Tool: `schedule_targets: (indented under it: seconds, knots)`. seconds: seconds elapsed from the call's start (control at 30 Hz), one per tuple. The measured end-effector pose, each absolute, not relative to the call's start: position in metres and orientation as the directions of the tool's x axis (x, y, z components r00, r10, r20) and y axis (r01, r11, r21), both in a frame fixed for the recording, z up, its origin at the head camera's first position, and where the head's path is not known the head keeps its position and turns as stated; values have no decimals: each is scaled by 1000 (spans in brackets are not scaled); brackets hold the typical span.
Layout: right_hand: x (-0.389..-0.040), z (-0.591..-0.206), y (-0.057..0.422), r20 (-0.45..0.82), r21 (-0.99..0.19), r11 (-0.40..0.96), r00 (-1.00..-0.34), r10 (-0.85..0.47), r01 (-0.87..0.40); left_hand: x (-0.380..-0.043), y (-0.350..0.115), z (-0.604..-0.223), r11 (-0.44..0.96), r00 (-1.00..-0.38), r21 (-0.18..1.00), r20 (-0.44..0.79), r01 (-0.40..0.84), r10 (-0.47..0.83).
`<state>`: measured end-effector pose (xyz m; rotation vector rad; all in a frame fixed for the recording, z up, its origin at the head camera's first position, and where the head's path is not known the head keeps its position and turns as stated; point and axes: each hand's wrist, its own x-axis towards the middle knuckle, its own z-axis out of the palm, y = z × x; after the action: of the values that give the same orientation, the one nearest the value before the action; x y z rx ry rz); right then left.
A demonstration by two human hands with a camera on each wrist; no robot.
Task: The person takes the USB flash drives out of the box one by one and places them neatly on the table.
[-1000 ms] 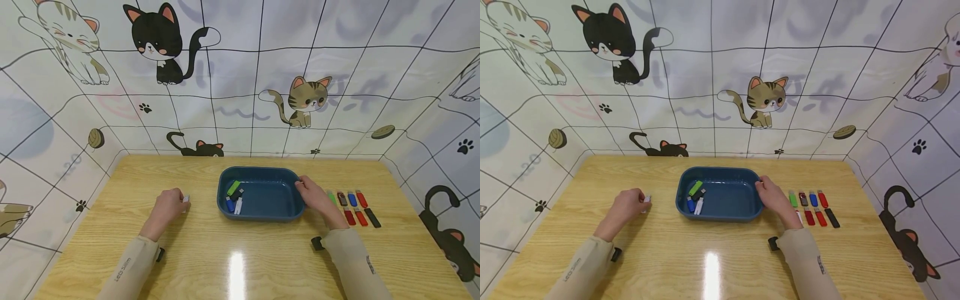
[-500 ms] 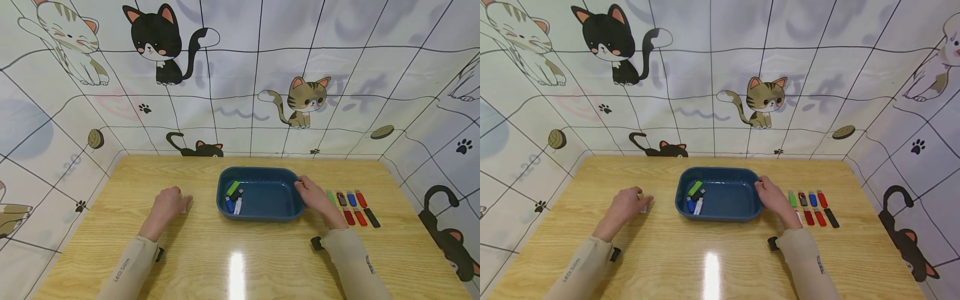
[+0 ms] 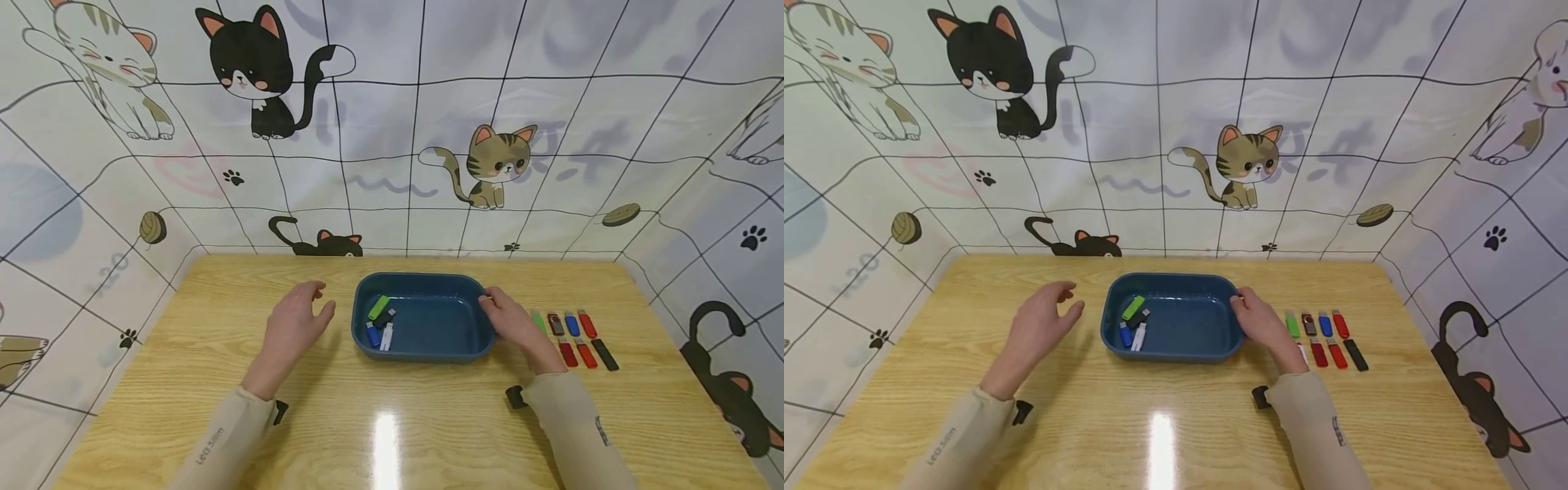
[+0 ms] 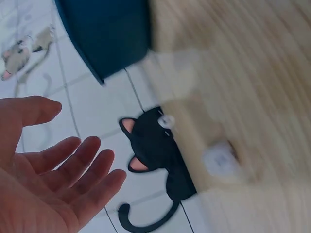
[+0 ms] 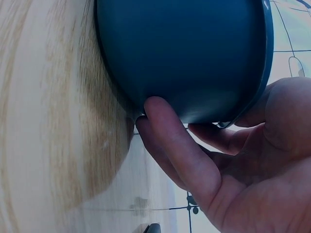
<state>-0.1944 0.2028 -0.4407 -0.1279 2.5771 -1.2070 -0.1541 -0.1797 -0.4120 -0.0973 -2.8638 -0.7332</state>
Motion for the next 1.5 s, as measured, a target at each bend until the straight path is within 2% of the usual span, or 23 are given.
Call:
schedule_targets:
  seconds: [0.2, 0.43, 0.6, 0.87, 1.07, 1.3, 1.5]
  knots:
    - [-196, -442, 203, -219, -766, 642, -954, -206, 37, -152, -153, -407, 858, -964, 477, 257, 189, 69]
    - [-195, -440, 203, -222, -772, 634, -953, -208, 41, -150, -127, -410, 874, -909, 349, 360, 339, 209]
    - [-195, -441, 203, -217, -771, 636, -953, -213, 33, -150, -113, -412, 884, -885, 257, 370, 389, 282]
    - [-196, -443, 205, -216, -768, 639, -952, -215, 30, -150, -94, -414, 892, -902, 201, 248, 405, 354]
    - [-196, -443, 205, -223, -777, 628, -950, -219, 38, -154, -84, -418, 919, -926, 155, 167, 363, 337]
    - [-195, -443, 204, -240, -784, 618, -947, -212, 60, -158, -72, -419, 935, -952, 177, 39, 306, 304]
    - [-194, -441, 204, -233, -783, 620, -947, -221, 49, -161, -68, -421, 913, -935, 206, 50, 352, 350]
